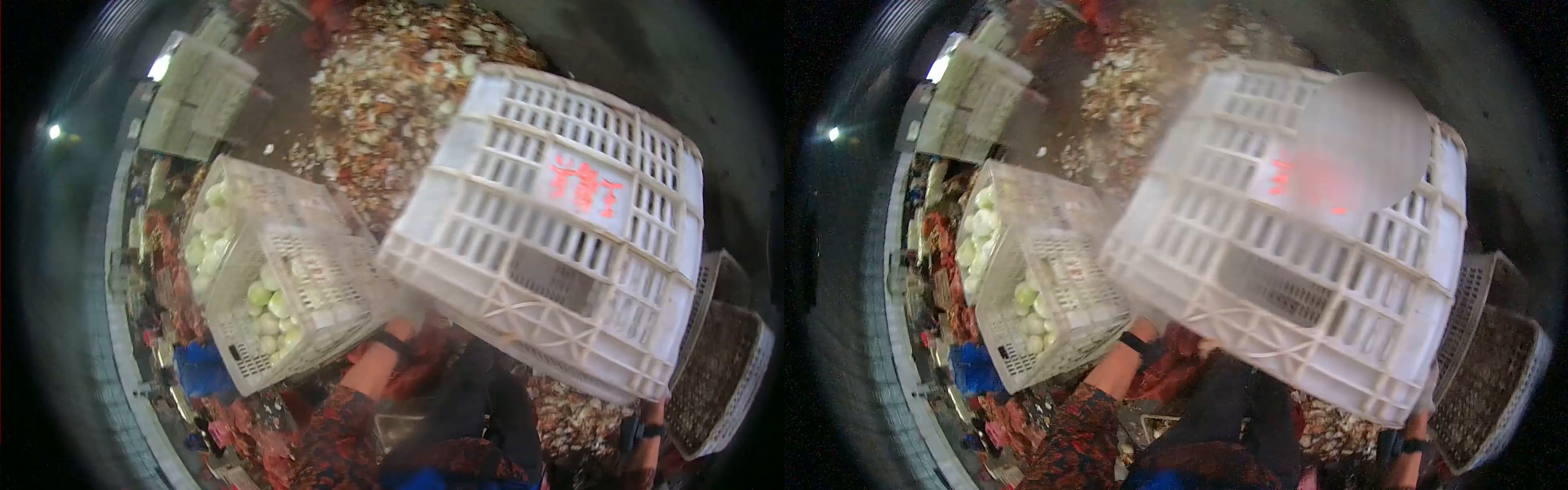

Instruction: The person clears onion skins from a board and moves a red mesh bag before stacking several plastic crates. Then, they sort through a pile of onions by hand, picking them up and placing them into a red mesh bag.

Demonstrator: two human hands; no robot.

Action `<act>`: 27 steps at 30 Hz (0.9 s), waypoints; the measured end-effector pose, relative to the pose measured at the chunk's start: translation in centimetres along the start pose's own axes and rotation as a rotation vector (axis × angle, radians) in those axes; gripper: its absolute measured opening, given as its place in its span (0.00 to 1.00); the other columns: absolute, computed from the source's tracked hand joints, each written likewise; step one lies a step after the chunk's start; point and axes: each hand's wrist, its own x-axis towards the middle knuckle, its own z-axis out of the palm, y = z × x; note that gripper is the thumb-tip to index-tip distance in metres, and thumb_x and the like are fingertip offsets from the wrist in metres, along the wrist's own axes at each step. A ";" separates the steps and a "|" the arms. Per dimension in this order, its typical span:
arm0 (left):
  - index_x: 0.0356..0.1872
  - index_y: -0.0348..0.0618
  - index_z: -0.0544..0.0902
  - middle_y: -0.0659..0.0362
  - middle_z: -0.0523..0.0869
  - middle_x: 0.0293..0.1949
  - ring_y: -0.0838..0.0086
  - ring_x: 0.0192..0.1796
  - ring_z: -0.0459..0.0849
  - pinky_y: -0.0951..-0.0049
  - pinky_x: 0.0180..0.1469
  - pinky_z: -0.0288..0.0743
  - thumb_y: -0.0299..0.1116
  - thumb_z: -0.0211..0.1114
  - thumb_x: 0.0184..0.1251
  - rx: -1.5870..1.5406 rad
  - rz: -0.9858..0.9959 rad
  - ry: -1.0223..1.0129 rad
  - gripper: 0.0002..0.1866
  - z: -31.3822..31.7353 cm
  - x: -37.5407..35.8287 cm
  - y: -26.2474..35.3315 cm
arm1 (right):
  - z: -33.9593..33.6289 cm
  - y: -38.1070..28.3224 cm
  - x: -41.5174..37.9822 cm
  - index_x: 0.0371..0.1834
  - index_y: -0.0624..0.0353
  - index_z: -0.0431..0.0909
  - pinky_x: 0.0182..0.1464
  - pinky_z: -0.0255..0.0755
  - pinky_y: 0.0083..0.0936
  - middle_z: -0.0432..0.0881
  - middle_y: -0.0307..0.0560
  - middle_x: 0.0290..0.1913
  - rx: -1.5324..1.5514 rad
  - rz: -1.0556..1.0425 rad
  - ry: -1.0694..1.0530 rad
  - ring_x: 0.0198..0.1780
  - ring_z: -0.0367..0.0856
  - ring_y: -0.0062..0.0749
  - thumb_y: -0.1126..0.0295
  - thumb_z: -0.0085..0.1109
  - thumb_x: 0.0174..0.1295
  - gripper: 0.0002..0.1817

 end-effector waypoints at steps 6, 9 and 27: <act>0.53 0.42 0.78 0.45 0.83 0.46 0.52 0.49 0.80 0.58 0.53 0.71 0.35 0.54 0.59 -0.282 0.002 0.232 0.20 0.2 -2.1 -1.0 | 1.4 -5.3 -1.0 0.55 0.64 0.73 0.49 0.73 0.25 0.81 0.45 0.47 -0.008 -0.026 -0.068 0.44 0.79 0.29 0.56 0.61 0.59 0.27; 0.54 0.44 0.79 0.44 0.83 0.46 0.49 0.50 0.80 0.57 0.53 0.71 0.36 0.55 0.57 -0.398 -0.057 0.252 0.22 -4.2 -4.1 0.8 | 4.1 -8.7 -0.8 0.54 0.64 0.73 0.49 0.74 0.25 0.81 0.45 0.46 -0.031 -0.074 -0.102 0.44 0.79 0.29 0.57 0.61 0.59 0.26; 0.36 0.37 0.82 0.59 0.82 0.25 0.76 0.28 0.80 0.73 0.31 0.73 0.28 0.63 0.50 -0.748 0.088 0.895 0.11 -41.4 -14.0 -19.1 | 40.2 -41.4 -3.1 0.52 0.63 0.75 0.47 0.74 0.26 0.81 0.44 0.43 -0.071 -0.425 -0.773 0.41 0.79 0.29 0.60 0.58 0.60 0.22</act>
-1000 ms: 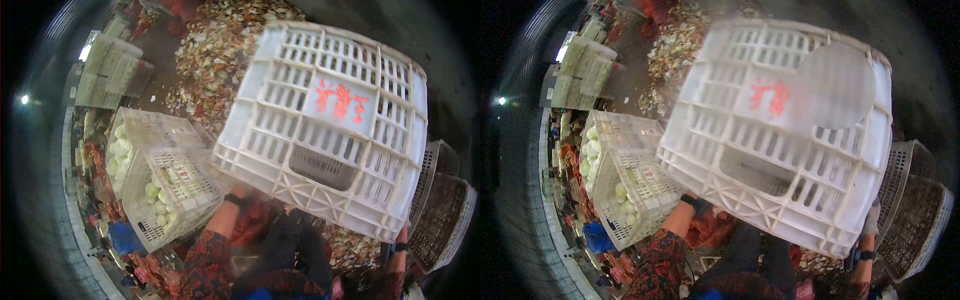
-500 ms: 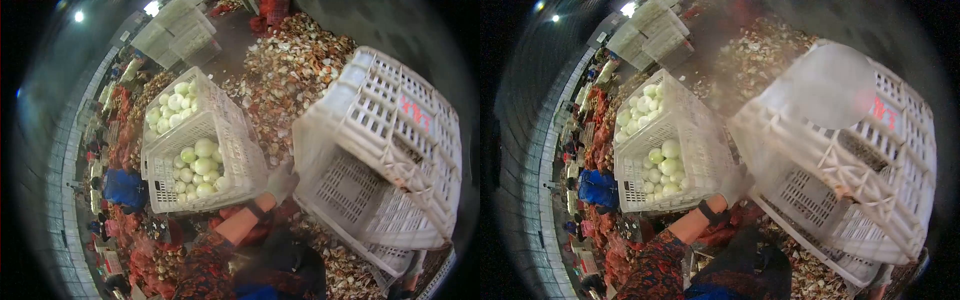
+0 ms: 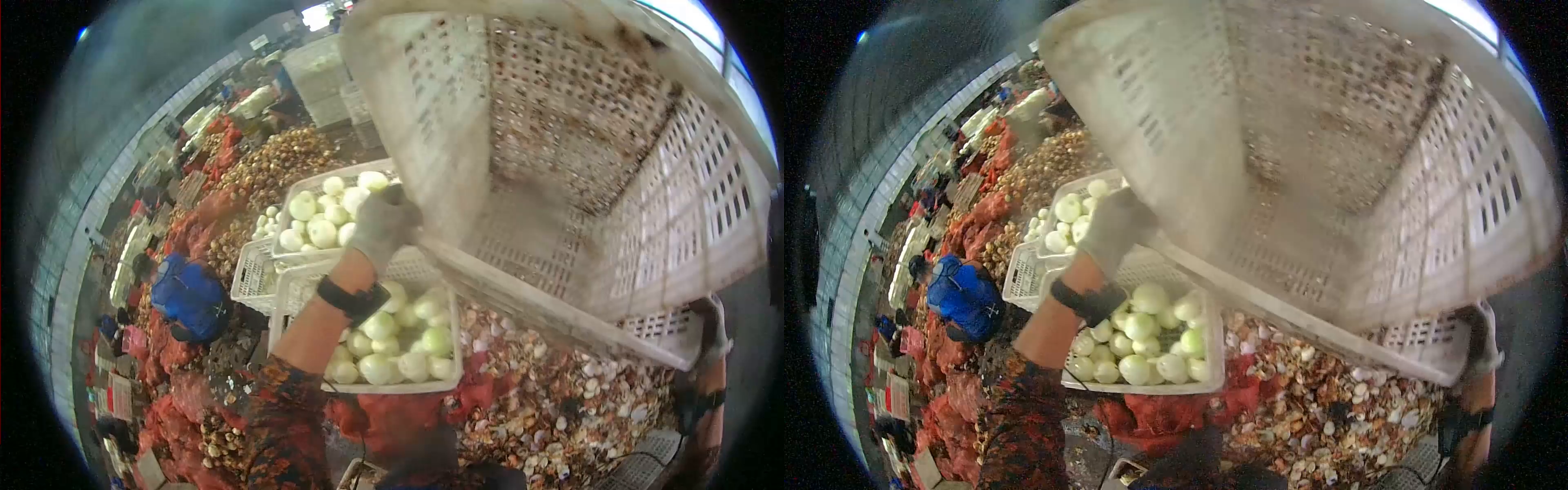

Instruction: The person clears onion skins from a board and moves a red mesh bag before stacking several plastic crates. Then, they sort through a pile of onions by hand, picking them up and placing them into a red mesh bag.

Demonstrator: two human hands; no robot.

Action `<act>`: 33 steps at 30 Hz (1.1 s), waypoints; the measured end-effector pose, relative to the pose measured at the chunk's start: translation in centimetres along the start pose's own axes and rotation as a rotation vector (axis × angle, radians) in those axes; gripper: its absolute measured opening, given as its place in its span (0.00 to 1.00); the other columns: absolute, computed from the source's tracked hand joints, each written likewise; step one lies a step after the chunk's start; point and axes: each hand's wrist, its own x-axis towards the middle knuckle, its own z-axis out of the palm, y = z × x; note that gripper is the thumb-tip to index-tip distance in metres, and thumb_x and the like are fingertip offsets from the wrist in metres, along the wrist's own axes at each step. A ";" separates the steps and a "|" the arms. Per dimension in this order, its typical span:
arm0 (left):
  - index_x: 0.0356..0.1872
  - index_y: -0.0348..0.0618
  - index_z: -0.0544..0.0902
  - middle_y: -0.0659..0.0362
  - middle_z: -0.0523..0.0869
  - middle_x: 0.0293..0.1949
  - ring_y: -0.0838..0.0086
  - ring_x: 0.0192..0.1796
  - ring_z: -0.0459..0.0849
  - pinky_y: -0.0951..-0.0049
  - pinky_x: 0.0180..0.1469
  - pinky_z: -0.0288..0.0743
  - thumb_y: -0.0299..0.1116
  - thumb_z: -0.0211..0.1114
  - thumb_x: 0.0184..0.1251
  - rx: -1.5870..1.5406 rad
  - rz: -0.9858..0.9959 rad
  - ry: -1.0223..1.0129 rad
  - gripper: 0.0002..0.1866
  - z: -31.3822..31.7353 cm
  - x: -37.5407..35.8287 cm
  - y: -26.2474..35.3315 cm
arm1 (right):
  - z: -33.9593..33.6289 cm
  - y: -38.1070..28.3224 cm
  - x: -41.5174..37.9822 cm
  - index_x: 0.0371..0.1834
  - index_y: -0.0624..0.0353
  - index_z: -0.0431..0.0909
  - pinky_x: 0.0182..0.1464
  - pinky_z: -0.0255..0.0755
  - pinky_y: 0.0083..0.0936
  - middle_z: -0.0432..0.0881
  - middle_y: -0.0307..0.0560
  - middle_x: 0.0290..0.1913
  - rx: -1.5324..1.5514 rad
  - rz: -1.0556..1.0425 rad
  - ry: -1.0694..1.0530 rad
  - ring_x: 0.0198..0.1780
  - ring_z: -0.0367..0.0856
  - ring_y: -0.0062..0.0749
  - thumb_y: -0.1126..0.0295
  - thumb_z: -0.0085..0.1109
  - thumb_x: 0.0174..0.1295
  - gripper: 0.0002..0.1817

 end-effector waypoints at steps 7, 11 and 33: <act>0.38 0.32 0.81 0.57 0.83 0.27 0.74 0.23 0.80 0.74 0.25 0.73 0.21 0.59 0.53 -0.498 -0.033 0.307 0.11 -19.4 3.2 -2.4 | 22.7 -3.4 13.3 0.41 0.59 0.78 0.37 0.71 0.24 0.76 0.39 0.31 -0.144 -0.011 -0.164 0.31 0.74 0.29 0.64 0.58 0.50 0.16; 0.35 0.35 0.80 0.59 0.81 0.25 0.74 0.22 0.79 0.73 0.23 0.72 0.24 0.60 0.53 -0.296 -0.092 0.400 0.08 -28.2 3.0 -5.7 | 35.0 -3.6 15.5 0.42 0.58 0.76 0.42 0.71 0.23 0.77 0.39 0.34 -0.032 -0.077 -0.337 0.35 0.76 0.27 0.60 0.53 0.60 0.14; 0.45 0.43 0.78 0.58 0.81 0.39 0.67 0.40 0.81 0.68 0.35 0.77 0.39 0.61 0.62 -0.379 -0.449 0.570 0.14 -35.7 3.5 -18.9 | 48.6 5.0 31.2 0.61 0.60 0.70 0.57 0.67 0.30 0.75 0.44 0.57 0.221 -0.142 -0.664 0.54 0.75 0.29 0.59 0.48 0.70 0.22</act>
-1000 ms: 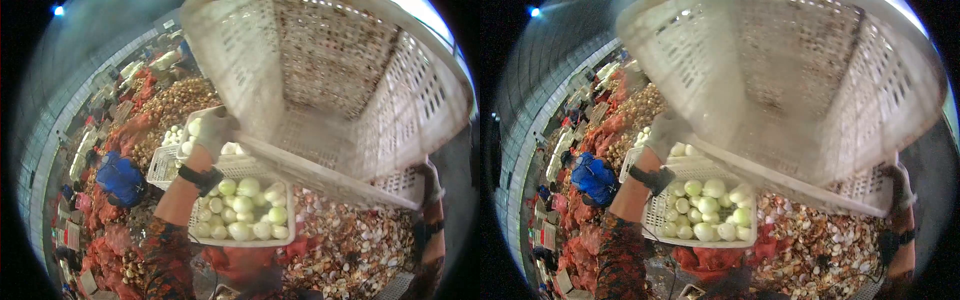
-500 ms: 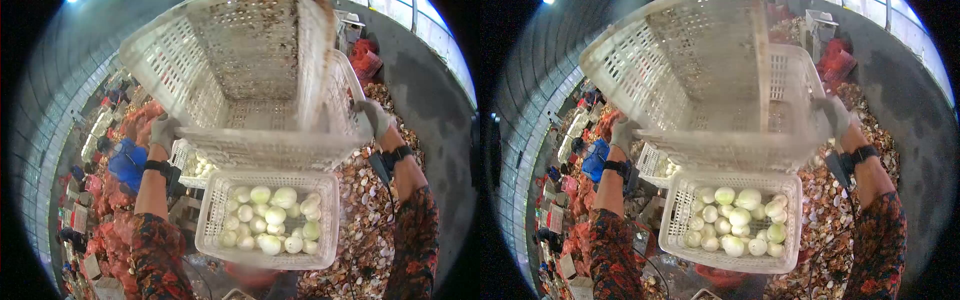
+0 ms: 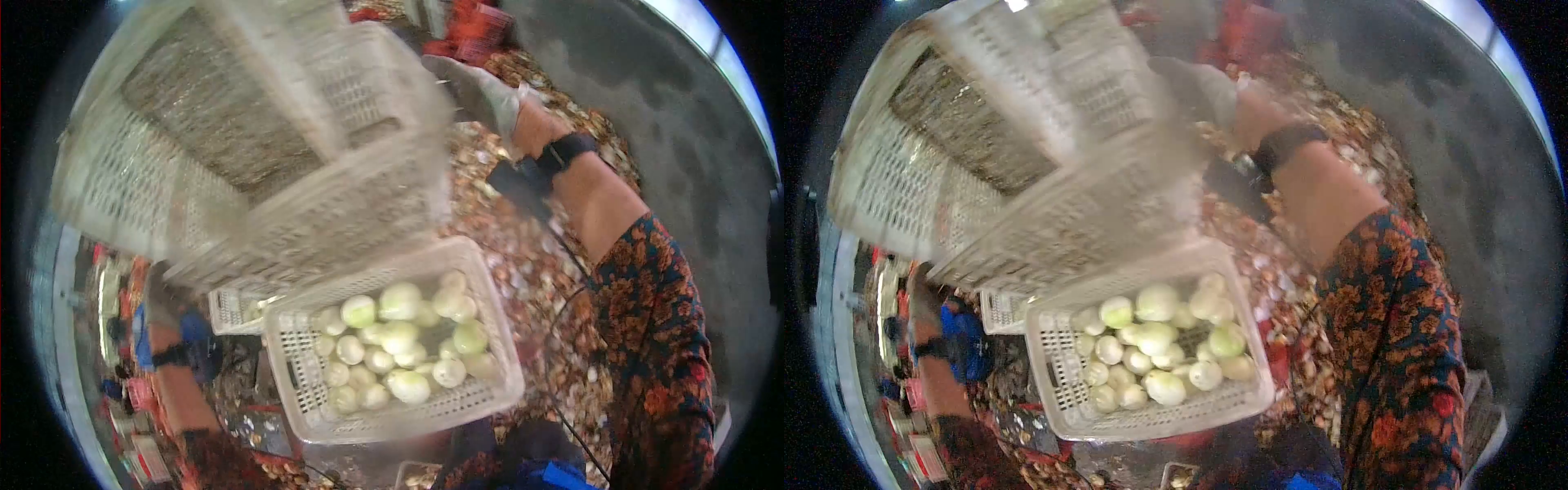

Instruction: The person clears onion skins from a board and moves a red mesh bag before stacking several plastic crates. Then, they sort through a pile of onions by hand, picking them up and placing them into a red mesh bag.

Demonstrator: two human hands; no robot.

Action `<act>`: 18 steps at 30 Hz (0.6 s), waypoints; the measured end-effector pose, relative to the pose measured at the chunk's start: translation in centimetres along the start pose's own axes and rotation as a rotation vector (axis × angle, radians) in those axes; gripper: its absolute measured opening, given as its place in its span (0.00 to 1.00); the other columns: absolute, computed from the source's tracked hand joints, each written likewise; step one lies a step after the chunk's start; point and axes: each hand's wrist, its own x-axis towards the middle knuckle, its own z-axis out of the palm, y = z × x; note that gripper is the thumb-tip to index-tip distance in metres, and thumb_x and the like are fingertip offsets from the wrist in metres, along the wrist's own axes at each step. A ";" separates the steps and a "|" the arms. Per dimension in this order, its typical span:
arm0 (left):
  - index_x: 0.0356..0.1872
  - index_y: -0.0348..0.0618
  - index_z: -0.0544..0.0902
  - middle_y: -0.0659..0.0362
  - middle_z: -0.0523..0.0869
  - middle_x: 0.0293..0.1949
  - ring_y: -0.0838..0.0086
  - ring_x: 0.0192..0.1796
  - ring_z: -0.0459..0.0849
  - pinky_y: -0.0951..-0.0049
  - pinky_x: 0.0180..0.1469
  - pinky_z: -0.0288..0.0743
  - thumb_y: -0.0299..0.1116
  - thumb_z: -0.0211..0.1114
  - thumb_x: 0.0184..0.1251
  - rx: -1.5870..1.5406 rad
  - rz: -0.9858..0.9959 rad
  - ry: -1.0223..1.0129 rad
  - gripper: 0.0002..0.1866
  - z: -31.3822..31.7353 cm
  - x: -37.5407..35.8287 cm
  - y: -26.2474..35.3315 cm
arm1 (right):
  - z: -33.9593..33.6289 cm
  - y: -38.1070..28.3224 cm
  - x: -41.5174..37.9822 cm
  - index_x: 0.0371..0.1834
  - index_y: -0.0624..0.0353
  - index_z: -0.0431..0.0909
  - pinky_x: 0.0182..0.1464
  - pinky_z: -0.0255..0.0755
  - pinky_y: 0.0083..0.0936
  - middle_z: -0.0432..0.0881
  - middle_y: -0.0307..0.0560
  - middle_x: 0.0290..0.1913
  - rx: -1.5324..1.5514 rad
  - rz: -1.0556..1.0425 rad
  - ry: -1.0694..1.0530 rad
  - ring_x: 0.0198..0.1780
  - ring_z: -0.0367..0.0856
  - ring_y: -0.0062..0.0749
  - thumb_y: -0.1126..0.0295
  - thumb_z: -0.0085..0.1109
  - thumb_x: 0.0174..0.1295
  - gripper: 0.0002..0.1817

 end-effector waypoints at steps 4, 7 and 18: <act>0.59 0.37 0.70 0.53 0.76 0.52 0.65 0.53 0.76 0.63 0.55 0.70 0.43 0.55 0.71 0.319 0.529 0.093 0.23 0.2 -4.2 -5.7 | -2.3 1.7 -15.9 0.66 0.60 0.66 0.62 0.66 0.37 0.73 0.48 0.62 0.009 -0.041 0.222 0.60 0.74 0.36 0.58 0.41 0.72 0.24; 0.64 0.32 0.64 0.48 0.70 0.62 0.60 0.62 0.69 0.57 0.67 0.58 0.40 0.55 0.71 0.082 0.515 -0.070 0.27 7.8 -13.8 -10.6 | -7.0 10.3 -30.5 0.63 0.61 0.68 0.59 0.67 0.37 0.76 0.52 0.58 -0.258 0.180 0.451 0.56 0.76 0.39 0.56 0.43 0.71 0.24; 0.61 0.30 0.68 0.39 0.70 0.61 0.44 0.64 0.67 0.50 0.66 0.60 0.30 0.60 0.61 0.972 0.988 -0.979 0.27 27.6 -41.6 -20.5 | 6.0 30.1 -84.8 0.54 0.60 0.75 0.46 0.72 0.36 0.82 0.57 0.43 -0.608 0.918 0.386 0.44 0.81 0.44 0.54 0.52 0.65 0.23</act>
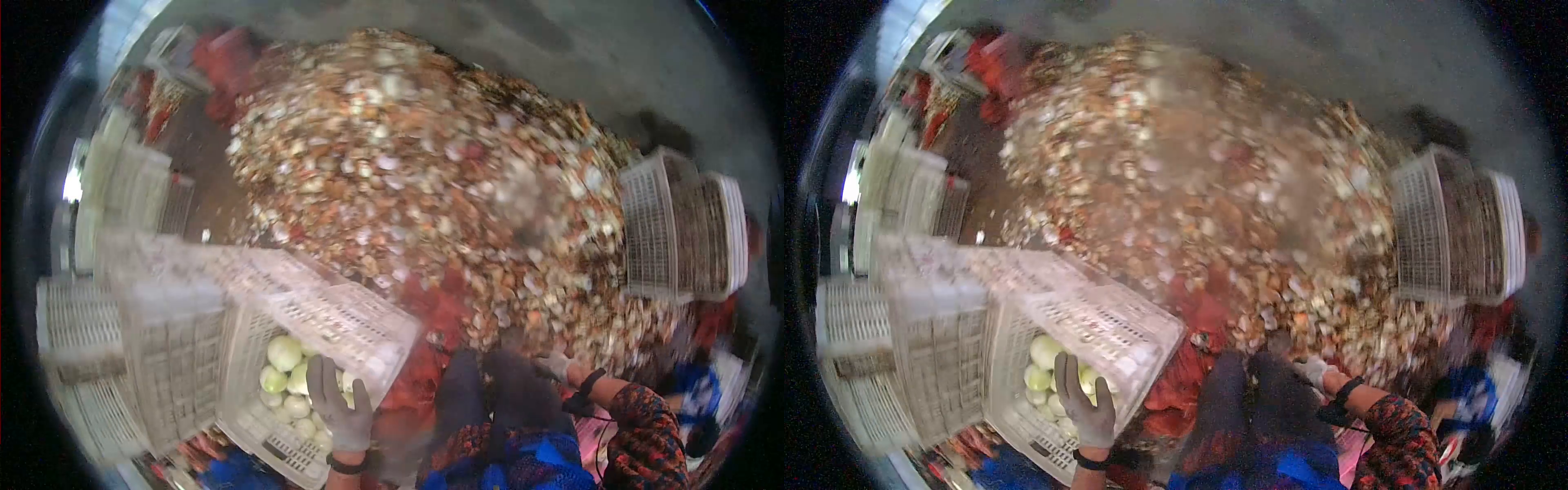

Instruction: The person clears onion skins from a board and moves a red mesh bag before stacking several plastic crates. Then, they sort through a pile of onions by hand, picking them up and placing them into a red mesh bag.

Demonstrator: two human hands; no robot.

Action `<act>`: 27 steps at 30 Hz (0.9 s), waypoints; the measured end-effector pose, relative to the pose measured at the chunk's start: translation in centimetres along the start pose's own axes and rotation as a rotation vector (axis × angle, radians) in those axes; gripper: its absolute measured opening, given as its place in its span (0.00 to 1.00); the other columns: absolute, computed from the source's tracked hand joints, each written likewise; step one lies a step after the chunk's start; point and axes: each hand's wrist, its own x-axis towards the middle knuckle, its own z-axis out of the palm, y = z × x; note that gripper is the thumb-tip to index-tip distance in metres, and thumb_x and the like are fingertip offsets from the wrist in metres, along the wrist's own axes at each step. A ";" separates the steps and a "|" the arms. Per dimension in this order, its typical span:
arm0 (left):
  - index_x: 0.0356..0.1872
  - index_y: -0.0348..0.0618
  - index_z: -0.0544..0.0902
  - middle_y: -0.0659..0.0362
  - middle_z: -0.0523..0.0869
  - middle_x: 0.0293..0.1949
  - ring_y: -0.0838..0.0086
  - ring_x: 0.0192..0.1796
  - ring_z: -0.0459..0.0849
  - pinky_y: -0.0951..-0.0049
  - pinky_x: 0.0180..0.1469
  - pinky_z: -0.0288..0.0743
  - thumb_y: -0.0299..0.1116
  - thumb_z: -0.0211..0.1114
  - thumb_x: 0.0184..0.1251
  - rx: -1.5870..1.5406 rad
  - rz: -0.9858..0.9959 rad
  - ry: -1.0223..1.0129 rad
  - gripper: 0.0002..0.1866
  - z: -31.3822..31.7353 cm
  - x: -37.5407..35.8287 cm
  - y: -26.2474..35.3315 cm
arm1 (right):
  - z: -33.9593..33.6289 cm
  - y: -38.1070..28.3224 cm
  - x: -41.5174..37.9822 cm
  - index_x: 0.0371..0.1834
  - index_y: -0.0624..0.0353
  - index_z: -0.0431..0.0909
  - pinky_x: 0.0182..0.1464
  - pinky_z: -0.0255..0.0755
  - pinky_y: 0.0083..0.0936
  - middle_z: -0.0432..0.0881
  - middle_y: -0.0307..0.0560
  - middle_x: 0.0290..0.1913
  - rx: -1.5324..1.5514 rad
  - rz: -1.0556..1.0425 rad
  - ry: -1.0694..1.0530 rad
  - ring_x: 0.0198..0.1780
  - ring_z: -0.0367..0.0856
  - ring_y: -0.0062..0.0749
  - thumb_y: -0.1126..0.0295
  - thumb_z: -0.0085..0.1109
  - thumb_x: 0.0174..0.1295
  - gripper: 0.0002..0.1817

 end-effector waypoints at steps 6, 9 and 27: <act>0.56 0.34 0.72 0.42 0.73 0.59 0.49 0.63 0.69 0.48 0.66 0.59 0.33 0.61 0.59 0.293 0.251 -0.291 0.24 6.5 0.9 2.2 | 4.3 1.4 -8.9 0.53 0.58 0.77 0.40 0.73 0.32 0.83 0.51 0.37 0.848 0.659 0.356 0.38 0.81 0.35 0.59 0.52 0.64 0.19; 0.52 0.34 0.75 0.45 0.74 0.58 0.54 0.62 0.70 0.51 0.68 0.56 0.38 0.59 0.61 0.487 0.246 -0.372 0.22 7.5 0.5 1.9 | 7.7 3.8 -11.5 0.52 0.59 0.77 0.39 0.73 0.30 0.83 0.48 0.36 0.958 0.778 0.447 0.37 0.79 0.30 0.60 0.53 0.64 0.18; 0.63 0.34 0.68 0.40 0.72 0.62 0.49 0.64 0.70 0.58 0.65 0.64 0.41 0.62 0.62 0.607 0.322 -0.766 0.31 7.3 1.0 2.0 | 30.6 1.3 -12.4 0.56 0.61 0.73 0.49 0.72 0.35 0.81 0.56 0.46 0.856 1.268 1.153 0.47 0.79 0.45 0.55 0.55 0.62 0.24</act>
